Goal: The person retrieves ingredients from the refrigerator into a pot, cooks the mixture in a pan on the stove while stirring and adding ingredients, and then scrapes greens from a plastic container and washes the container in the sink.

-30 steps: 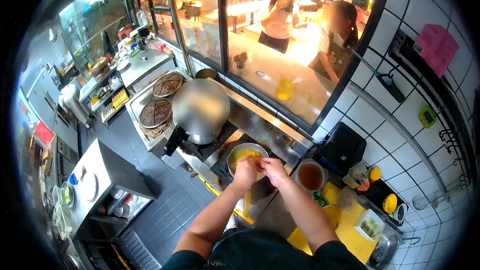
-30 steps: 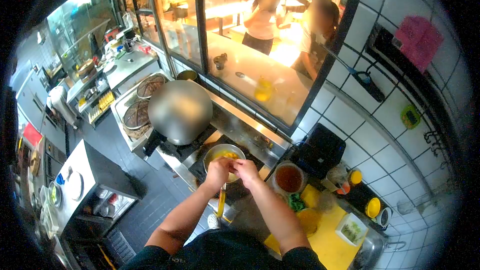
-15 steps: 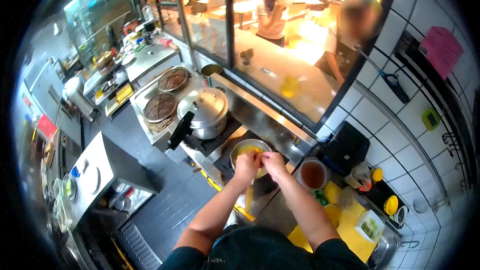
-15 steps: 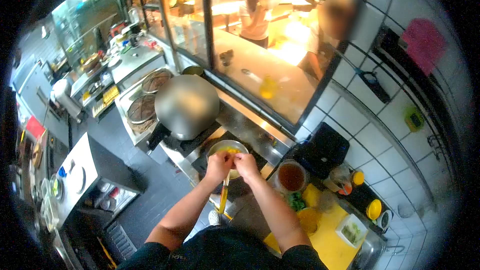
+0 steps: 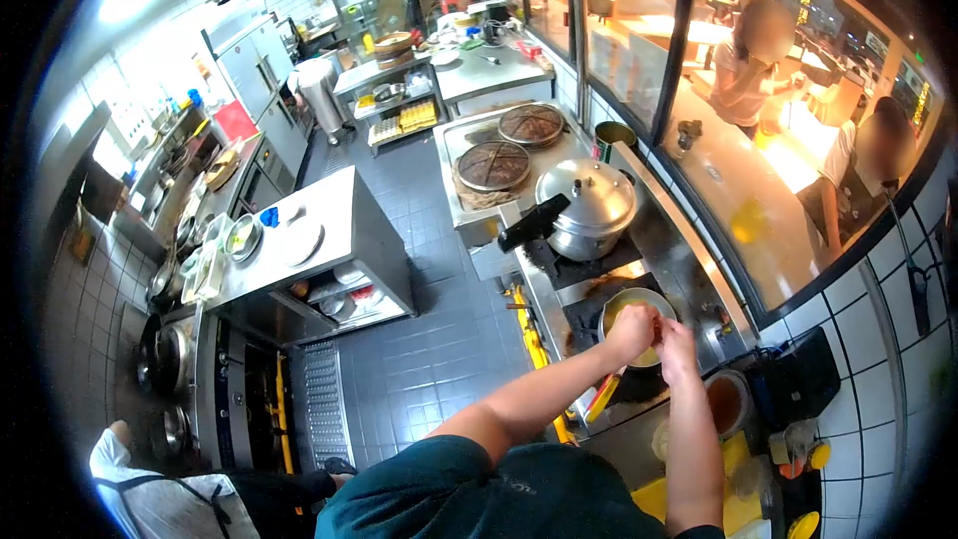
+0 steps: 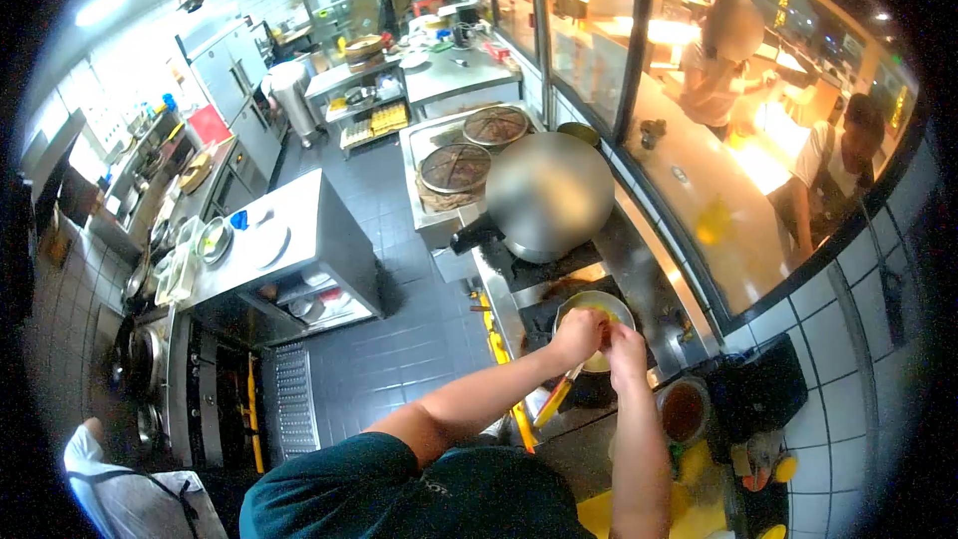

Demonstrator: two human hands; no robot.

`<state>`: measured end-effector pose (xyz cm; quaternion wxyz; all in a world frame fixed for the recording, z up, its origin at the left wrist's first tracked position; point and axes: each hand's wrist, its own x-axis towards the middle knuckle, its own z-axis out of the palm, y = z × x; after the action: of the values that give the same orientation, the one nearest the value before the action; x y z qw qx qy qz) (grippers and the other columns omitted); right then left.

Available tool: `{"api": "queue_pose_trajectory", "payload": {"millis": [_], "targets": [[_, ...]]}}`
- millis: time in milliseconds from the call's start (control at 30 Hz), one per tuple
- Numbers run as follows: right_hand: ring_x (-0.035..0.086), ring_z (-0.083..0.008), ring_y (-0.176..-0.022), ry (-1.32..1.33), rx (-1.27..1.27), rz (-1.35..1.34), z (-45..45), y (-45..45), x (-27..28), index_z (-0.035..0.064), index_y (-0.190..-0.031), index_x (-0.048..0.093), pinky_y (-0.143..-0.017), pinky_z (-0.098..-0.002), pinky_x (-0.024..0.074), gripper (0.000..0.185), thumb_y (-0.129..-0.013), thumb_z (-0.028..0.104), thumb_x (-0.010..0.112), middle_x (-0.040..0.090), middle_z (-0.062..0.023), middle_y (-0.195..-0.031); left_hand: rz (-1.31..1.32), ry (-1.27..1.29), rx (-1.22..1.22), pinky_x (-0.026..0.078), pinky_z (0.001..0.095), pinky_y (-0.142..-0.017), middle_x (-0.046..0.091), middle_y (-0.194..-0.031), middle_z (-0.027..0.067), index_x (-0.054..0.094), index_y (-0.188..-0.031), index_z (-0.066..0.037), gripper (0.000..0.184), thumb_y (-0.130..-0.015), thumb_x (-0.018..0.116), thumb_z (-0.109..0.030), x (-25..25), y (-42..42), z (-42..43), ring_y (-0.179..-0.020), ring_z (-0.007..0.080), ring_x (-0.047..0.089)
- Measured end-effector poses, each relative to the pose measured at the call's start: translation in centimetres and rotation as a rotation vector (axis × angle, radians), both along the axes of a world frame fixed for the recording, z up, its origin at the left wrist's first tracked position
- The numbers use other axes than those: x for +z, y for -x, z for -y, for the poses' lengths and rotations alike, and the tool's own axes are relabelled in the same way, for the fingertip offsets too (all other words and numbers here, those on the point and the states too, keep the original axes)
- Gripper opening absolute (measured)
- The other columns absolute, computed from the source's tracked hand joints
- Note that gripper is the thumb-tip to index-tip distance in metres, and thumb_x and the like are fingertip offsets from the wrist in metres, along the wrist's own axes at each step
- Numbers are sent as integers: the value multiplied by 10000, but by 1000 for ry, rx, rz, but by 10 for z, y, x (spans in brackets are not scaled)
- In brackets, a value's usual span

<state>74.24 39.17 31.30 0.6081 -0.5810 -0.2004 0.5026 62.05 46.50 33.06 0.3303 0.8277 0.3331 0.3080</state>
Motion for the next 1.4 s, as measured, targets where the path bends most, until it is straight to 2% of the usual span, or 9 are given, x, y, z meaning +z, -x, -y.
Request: {"api": "queue_pose_trajectory", "payload": {"millis": [67,333,600,700,800,933,1067,1200,1400], "targets": [[659,-192,-929,-74,29,-204,2,5,15,-69,-1134,636,-842,-319,553,227,-979,34,506,678,-112,-1058,-14,-9,-11,550,483,-737,681,-839,222,717,-852,-8,117,-763,662,-61,-7,2,-4,-785,419,671],[641,-154,-866,8,24,13,-7,0,0,-55,-1138,655,-766,-271,521,235,-956,-16,513,685,-85,-1018,-102,34,-88,540,475,-795,684,-885,216,729,-846,-23,142,-728,651,-34,14,9,3,-869,394,671],[630,-135,-854,25,-45,60,-12,9,-7,-22,-1119,671,-729,-282,507,220,-956,17,529,689,-66,-988,-242,-257,-164,548,430,-756,707,-818,165,743,-847,-68,166,-701,666,-63,-11,5,-5,-815,335,694],[594,-124,-797,-7,-23,-35,-8,17,5,-6,-1070,701,-725,-252,478,201,-975,83,547,684,-55,-961,-265,-67,-142,566,437,-697,708,-781,182,714,-862,-53,135,-733,700,-89,-2,11,-14,-747,345,707],[668,-181,-941,79,2,204,-9,14,-10,-47,-1125,687,-850,-322,551,252,-1001,78,507,706,-99,-1039,-174,-41,-3,569,468,-674,681,-767,232,699,-818,-23,81,-787,631,-52,-4,5,-12,-728,403,697],[694,-213,-930,16,-53,-1,-3,16,1,-107,-1116,661,-868,-350,593,226,-993,61,572,698,-136,-1046,-2,118,35,570,368,-672,715,-781,195,756,-881,-7,132,-821,667,-84,-19,4,-20,-699,302,731],[709,-238,-923,-5,-108,23,-5,7,-12,-133,-1130,642,-857,-351,606,212,-972,-1,589,696,-167,-1052,2,192,-15,570,356,-722,731,-818,182,755,-918,-1,150,-842,684,-109,-9,4,-21,-757,285,738],[715,-196,-843,-20,-98,202,-13,-2,-16,-100,-1066,694,-747,-315,601,183,-940,-4,603,726,-140,-952,-16,212,-52,567,349,-754,736,-885,190,748,-970,1,167,-861,687,-109,-10,-3,-26,-808,283,739],[698,-376,-869,-30,68,966,-18,-10,10,5,-1036,693,-753,-439,542,195,-935,90,550,687,-251,-964,72,4,-91,556,398,-818,719,-953,199,730,-982,11,171,-846,650,-55,2,-6,-24,-875,352,704]]}}
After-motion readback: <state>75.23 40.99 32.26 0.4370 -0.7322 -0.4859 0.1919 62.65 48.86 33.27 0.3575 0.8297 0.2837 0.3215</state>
